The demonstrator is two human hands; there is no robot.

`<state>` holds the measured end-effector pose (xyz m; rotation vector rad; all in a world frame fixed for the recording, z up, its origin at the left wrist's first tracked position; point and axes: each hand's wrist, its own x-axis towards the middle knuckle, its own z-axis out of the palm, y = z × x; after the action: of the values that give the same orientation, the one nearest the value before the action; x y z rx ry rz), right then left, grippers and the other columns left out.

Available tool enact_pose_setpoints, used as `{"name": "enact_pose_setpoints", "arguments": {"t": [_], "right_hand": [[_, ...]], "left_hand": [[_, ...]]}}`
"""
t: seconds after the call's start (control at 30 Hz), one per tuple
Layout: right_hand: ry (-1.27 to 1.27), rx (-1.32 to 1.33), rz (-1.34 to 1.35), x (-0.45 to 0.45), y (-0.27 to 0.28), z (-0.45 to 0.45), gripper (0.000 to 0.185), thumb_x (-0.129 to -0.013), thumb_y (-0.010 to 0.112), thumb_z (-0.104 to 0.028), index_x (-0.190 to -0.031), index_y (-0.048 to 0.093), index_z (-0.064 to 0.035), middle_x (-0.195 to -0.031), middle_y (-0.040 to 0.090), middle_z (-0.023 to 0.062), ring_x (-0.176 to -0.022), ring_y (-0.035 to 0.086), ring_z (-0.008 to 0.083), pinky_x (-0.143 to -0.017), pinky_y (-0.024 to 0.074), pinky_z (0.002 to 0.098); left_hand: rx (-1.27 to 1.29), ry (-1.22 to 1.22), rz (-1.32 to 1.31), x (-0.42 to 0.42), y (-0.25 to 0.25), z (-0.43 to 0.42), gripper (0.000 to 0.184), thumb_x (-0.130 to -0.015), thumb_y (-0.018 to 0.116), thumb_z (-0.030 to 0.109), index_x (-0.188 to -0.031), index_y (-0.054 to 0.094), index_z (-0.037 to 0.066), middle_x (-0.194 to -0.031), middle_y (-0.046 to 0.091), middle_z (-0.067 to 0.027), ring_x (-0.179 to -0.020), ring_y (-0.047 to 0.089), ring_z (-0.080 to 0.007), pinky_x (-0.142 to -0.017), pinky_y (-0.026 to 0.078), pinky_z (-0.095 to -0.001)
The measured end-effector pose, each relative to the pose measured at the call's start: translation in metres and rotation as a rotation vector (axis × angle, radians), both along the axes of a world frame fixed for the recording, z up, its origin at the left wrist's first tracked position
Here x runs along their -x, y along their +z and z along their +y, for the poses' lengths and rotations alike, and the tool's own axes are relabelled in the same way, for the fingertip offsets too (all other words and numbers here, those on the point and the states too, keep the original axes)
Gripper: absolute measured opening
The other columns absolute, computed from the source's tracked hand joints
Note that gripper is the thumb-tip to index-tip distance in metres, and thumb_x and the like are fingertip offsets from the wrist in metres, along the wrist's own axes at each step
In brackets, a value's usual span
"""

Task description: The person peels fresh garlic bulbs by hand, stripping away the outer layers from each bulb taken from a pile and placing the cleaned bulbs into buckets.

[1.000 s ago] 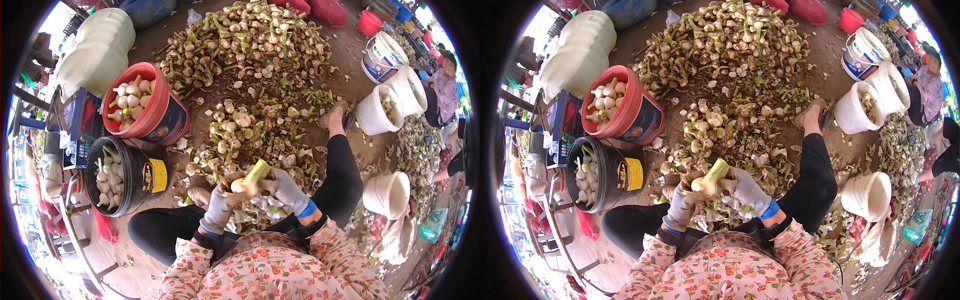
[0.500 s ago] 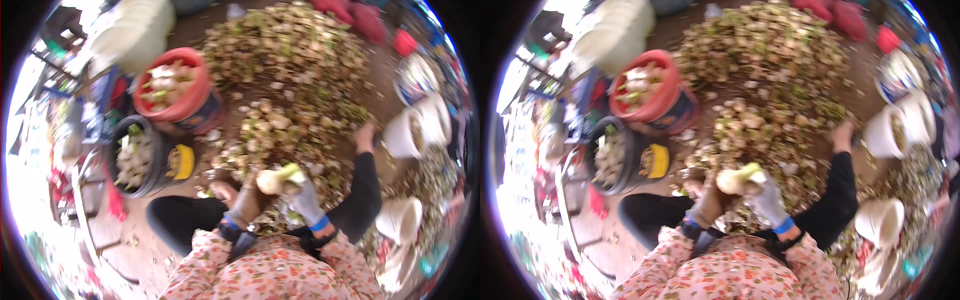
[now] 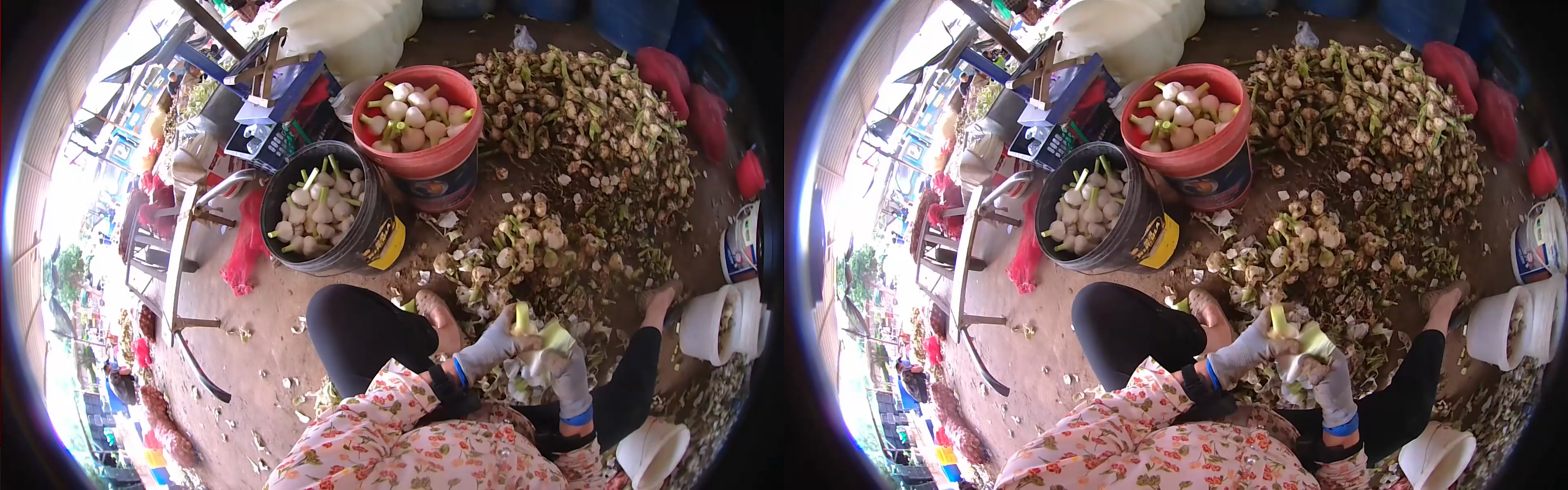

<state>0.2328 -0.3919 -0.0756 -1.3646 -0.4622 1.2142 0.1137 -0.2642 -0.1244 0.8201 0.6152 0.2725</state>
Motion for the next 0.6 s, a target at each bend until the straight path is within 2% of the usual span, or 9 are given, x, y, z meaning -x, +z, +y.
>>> {"name": "enact_pose_setpoints", "arguments": {"t": [0.17,0.27,0.3,0.33,0.4,0.43,0.47,0.53,0.6], "right_hand": [[-0.128,-0.284,0.539,0.003,-0.007,-0.003,0.024,-0.084,0.058,-0.002,-0.106,0.053,0.0034,-0.093,0.063,0.0137,-0.069,0.064,0.0220,-0.060,0.0537,0.0309],[-0.012,-0.169,-0.433,-0.002,-0.039,-0.024,0.034,-0.081,0.063,-0.002,-0.111,0.048,0.0045,-0.097,0.064,0.0099,-0.076,0.064,0.0186,-0.066,0.0529,0.0291],[-0.157,-0.149,-0.047,0.005,-0.047,-0.028,0.035,-0.081,0.063,-0.002,-0.112,0.048,0.0043,-0.097,0.064,0.0079,-0.078,0.063,0.0160,-0.068,0.0517,0.0274],[-0.180,-0.128,0.165,0.008,-0.030,-0.026,0.035,-0.081,0.063,-0.002,-0.112,0.049,0.0031,-0.098,0.063,0.0080,-0.081,0.062,0.0145,-0.071,0.0505,0.0266],[-0.082,-0.209,0.354,0.005,-0.017,-0.033,0.038,-0.083,0.063,-0.005,-0.117,0.048,0.0026,-0.104,0.062,0.0084,-0.085,0.059,0.0134,-0.075,0.0482,0.0249],[0.016,-0.276,0.427,0.004,-0.004,-0.030,0.043,-0.083,0.062,-0.006,-0.122,0.046,0.0036,-0.108,0.061,0.0110,-0.093,0.059,0.0180,-0.079,0.0489,0.0288],[-0.042,-0.430,0.517,0.006,-0.009,-0.029,0.047,-0.083,0.063,-0.007,-0.124,0.044,0.0046,-0.109,0.061,0.0129,-0.095,0.060,0.0214,-0.083,0.0491,0.0332],[-0.182,-0.525,0.571,-0.008,0.031,-0.020,0.050,-0.084,0.064,-0.012,-0.124,0.043,0.0069,-0.112,0.059,0.0170,-0.097,0.061,0.0274,-0.089,0.0489,0.0411],[-0.277,-0.517,0.479,-0.020,0.042,-0.017,0.046,-0.085,0.062,-0.013,-0.122,0.044,0.0083,-0.111,0.059,0.0174,-0.097,0.062,0.0276,-0.087,0.0509,0.0414]], "left_hand": [[0.310,0.101,-0.076,0.006,0.024,0.001,0.030,-0.086,0.062,0.034,-0.100,0.061,0.007,-0.086,0.063,-0.0024,-0.075,0.060,-0.0125,-0.066,0.049,-0.0274],[0.586,0.042,-0.269,0.025,0.019,0.021,0.035,-0.087,0.055,0.043,-0.102,0.061,0.012,-0.092,0.065,-0.0034,-0.080,0.062,-0.0162,-0.069,0.049,-0.0302],[0.593,0.005,-0.355,0.029,0.017,0.027,0.035,-0.087,0.054,0.044,-0.104,0.060,0.014,-0.095,0.064,-0.0030,-0.084,0.061,-0.0170,-0.073,0.049,-0.0313],[0.043,0.009,-0.179,0.027,0.008,0.024,0.034,-0.087,0.052,0.042,-0.106,0.059,0.014,-0.099,0.064,-0.0025,-0.090,0.060,-0.0171,-0.078,0.048,-0.0331],[0.058,0.132,-0.207,0.026,0.001,0.029,0.041,-0.090,0.045,0.046,-0.110,0.058,0.012,-0.102,0.063,-0.0048,-0.097,0.059,-0.0199,-0.086,0.047,-0.0363],[0.633,0.239,-0.397,0.026,0.002,0.036,0.050,-0.093,0.039,0.052,-0.112,0.057,0.009,-0.103,0.064,-0.0076,-0.099,0.059,-0.0228,-0.088,0.048,-0.0377],[0.297,0.275,-0.196,0.027,0.004,0.036,0.052,-0.093,0.038,0.053,-0.111,0.057,0.009,-0.100,0.064,-0.0073,-0.096,0.060,-0.0225,-0.083,0.050,-0.0369],[0.185,0.323,-0.068,0.029,-0.001,0.040,0.055,-0.092,0.036,0.056,-0.110,0.057,0.008,-0.096,0.064,-0.0069,-0.086,0.063,-0.0215,-0.069,0.054,-0.0330],[0.399,0.329,-0.164,0.034,-0.007,0.047,0.055,-0.093,0.035,0.057,-0.111,0.056,0.009,-0.095,0.064,-0.0063,-0.081,0.063,-0.0204,-0.061,0.055,-0.0306]]}}
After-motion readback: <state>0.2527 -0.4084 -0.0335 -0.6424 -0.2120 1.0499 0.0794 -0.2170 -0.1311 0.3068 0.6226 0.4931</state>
